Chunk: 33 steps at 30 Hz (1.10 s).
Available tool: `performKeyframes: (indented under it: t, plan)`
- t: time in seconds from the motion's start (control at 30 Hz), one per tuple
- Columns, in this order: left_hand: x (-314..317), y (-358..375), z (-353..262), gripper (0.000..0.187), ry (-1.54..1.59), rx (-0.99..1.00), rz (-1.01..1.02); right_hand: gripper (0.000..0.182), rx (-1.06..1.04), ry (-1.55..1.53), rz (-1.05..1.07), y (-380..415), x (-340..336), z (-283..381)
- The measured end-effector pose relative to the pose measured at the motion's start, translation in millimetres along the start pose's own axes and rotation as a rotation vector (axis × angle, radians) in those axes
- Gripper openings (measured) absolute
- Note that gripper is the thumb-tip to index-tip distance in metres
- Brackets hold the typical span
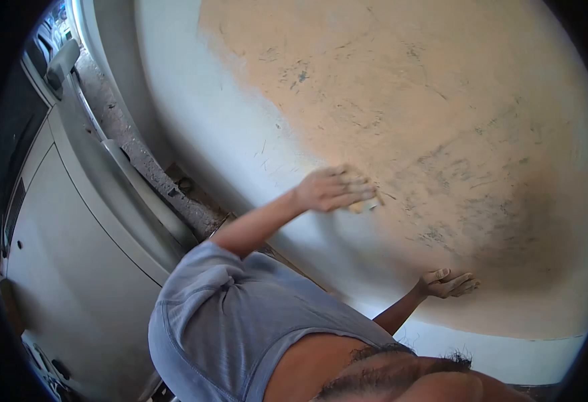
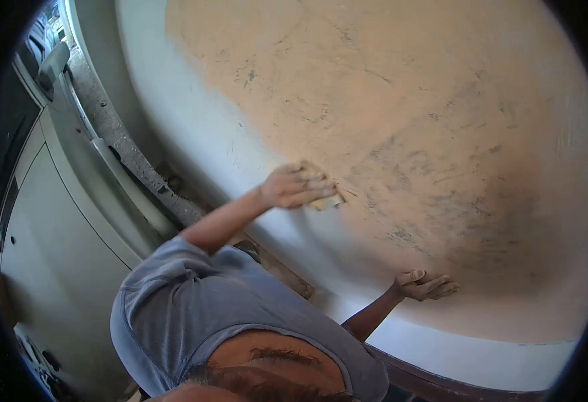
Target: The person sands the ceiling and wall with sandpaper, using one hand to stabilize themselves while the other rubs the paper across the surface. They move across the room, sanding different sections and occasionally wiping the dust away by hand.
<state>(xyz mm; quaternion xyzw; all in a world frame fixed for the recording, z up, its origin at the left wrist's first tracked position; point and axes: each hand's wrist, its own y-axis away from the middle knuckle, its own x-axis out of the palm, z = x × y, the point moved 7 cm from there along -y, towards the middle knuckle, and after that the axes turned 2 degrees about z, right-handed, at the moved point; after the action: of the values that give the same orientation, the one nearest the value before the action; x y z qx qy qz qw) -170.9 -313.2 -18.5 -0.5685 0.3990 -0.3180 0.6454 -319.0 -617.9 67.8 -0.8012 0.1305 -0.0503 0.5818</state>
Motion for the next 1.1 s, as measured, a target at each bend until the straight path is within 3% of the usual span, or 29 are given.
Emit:
performKeyframes:
  t: [0.03, 0.07, 0.13, 0.17, 0.23, 0.3, 0.33, 0.43, 0.47, 0.5, 0.6, 0.67, 0.8, 0.87, 0.9, 0.97, 1.1]
  plan:
    - [-9, -32, 15, 0.028, -0.036, 0.107, -0.028, 0.057, 0.002, 0.005, -0.006, 0, 3, 1]
    - [-11, -68, 31, 0.043, -0.230, 0.059, 0.093, 0.057, 0.008, -0.009, -0.006, 1, 9, 3]
    - [-66, -172, 76, 0.050, -0.051, -0.065, -0.223, 0.058, 0.022, -0.010, -0.027, 6, 4, -5]
    - [-79, -205, 93, 0.048, -0.111, -0.064, -0.283, 0.058, 0.023, -0.005, -0.014, 9, 2, -6]
    - [-77, -233, 116, 0.044, -0.035, -0.066, -0.239, 0.057, 0.039, -0.003, -0.018, 8, 5, -8]
    - [-78, -232, 110, 0.045, -0.129, 0.170, -0.307, 0.057, 0.045, 0.003, -0.020, 6, 5, -7]
    - [-80, -202, 95, 0.041, -0.081, -0.019, -0.289, 0.057, 0.048, -0.003, -0.024, 6, 4, -5]
    - [-46, -67, 81, 0.031, -0.101, -0.132, -0.205, 0.056, 0.039, -0.027, -0.042, 3, 3, -1]
    - [-33, -20, 73, 0.028, -0.107, -0.237, -0.031, 0.056, 0.035, -0.030, -0.048, 1, 3, -1]
    - [-30, 26, 60, 0.027, -0.092, -0.305, -0.100, 0.055, 0.024, -0.021, -0.049, 0, 1, 0]
    - [-37, 26, 71, 0.027, -0.100, -0.313, -0.153, 0.055, 0.029, -0.006, -0.039, 0, 1, 7]
    - [-61, -36, 105, 0.029, -0.175, -0.155, -0.176, 0.054, 0.035, -0.003, -0.032, -2, 5, 3]
    - [-119, -161, 168, 0.035, -0.161, -0.206, -0.263, 0.056, 0.014, -0.014, -0.017, 5, 2, -5]
    - [-124, -183, 176, 0.052, -0.211, -0.001, -0.188, 0.056, 0.022, -0.015, -0.022, 4, 5, -4]
    - [-122, -172, 171, 0.052, -0.212, 0.002, -0.183, 0.056, 0.018, -0.007, -0.023, 3, 4, -3]
    - [-120, -109, 158, 0.032, -0.246, -0.166, -0.331, 0.056, 0.030, -0.002, -0.030, 2, 3, 2]
    - [-88, 55, 144, 0.032, -0.217, -0.524, -0.288, 0.056, 0.031, 0.010, -0.043, -2, -1, 2]
